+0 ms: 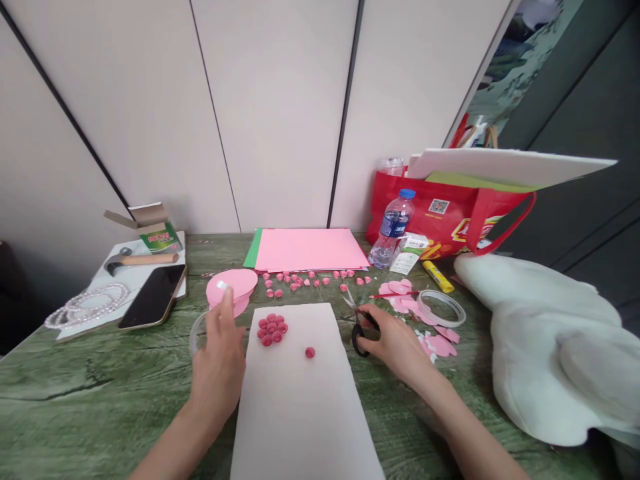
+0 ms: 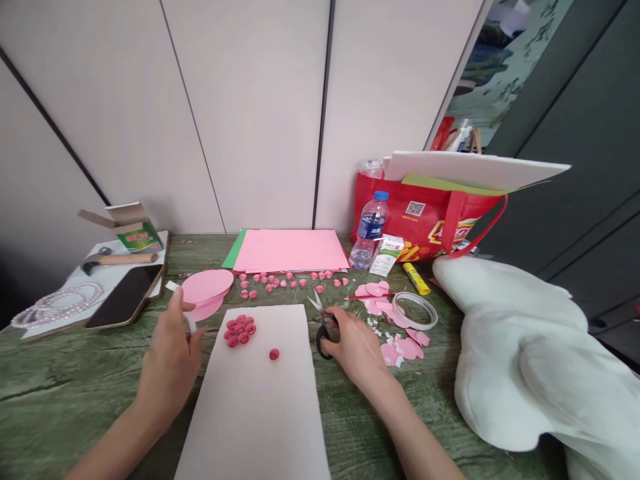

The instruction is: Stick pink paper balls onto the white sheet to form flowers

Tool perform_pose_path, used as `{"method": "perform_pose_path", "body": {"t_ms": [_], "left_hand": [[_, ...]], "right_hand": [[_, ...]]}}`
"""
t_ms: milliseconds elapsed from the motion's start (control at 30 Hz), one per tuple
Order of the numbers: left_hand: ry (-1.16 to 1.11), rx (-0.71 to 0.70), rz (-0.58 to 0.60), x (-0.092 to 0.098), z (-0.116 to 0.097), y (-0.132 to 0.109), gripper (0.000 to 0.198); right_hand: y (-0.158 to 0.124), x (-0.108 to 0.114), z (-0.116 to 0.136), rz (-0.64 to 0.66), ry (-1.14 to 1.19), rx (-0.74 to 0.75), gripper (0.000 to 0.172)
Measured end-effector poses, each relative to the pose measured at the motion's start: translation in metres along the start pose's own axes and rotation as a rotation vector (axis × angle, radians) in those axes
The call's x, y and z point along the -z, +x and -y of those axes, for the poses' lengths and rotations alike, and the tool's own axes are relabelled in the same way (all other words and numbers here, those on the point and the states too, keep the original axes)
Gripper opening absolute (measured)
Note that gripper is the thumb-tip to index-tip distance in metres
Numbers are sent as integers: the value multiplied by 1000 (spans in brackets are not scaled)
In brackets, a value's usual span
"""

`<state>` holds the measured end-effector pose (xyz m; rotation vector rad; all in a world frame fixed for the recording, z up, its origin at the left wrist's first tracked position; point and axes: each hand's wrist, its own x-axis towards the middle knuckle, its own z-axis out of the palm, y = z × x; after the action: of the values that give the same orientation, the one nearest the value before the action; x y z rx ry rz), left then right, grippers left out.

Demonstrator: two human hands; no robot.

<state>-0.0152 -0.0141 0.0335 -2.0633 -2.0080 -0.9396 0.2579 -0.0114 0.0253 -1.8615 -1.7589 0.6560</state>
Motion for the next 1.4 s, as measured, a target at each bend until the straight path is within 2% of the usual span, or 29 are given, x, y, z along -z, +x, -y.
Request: {"method": "perform_pose_path", "body": {"t_ms": [67,167,300,433,500,533,600,633,667,733,800,867,967,1067,1133,1300,1400], "left_hand": [[248,5,54,1,6,9,69],[473,32,178,2,16,16,79],[567,52,270,0,22,19,82],[579,78,254,1,21,20,73],[484,107,168,3,19,20,67],[362,122,115,4,17,20,63],[-47,169,41,8,10,19,56],[-364,159,77,10,6,18,56],[-688,179,153,13,1,17,58],[-1203,300,436,16,-7,14,58],[-1485,439,569,18,-12,11,56],[-1645,559,619,17,-14,8,49],[-1779,674,668,16,-13,8,43],[-1846,717,700,16,-14,8,40],[-1870,706,706,16,-14,8,40],[-1824,620,696,19,-13,8,39],[-1673,495,595,20,-15,7,46]], "right_hand": [[4,-1,-4,-34,-314,-77,39],[7,-3,-7,-4,-539,-81,39],[10,-5,-8,-15,-649,-61,38],[10,-6,-11,-14,-691,-52,33],[10,-7,-12,-12,-712,-49,32],[10,-7,-13,-15,-723,-44,31],[10,-9,-16,-42,-732,-37,31],[10,-10,-18,-69,-720,-34,31],[11,-11,-20,-107,-685,-23,31],[12,-15,-21,-192,-505,38,29],[12,-20,-16,-205,-155,152,21],[10,-26,-3,-82,267,234,17],[6,-35,24,209,719,210,24],[3,-39,51,380,917,153,32],[3,-40,65,415,969,143,34],[8,-41,85,378,988,183,28],[19,-38,86,393,967,224,30]]}}
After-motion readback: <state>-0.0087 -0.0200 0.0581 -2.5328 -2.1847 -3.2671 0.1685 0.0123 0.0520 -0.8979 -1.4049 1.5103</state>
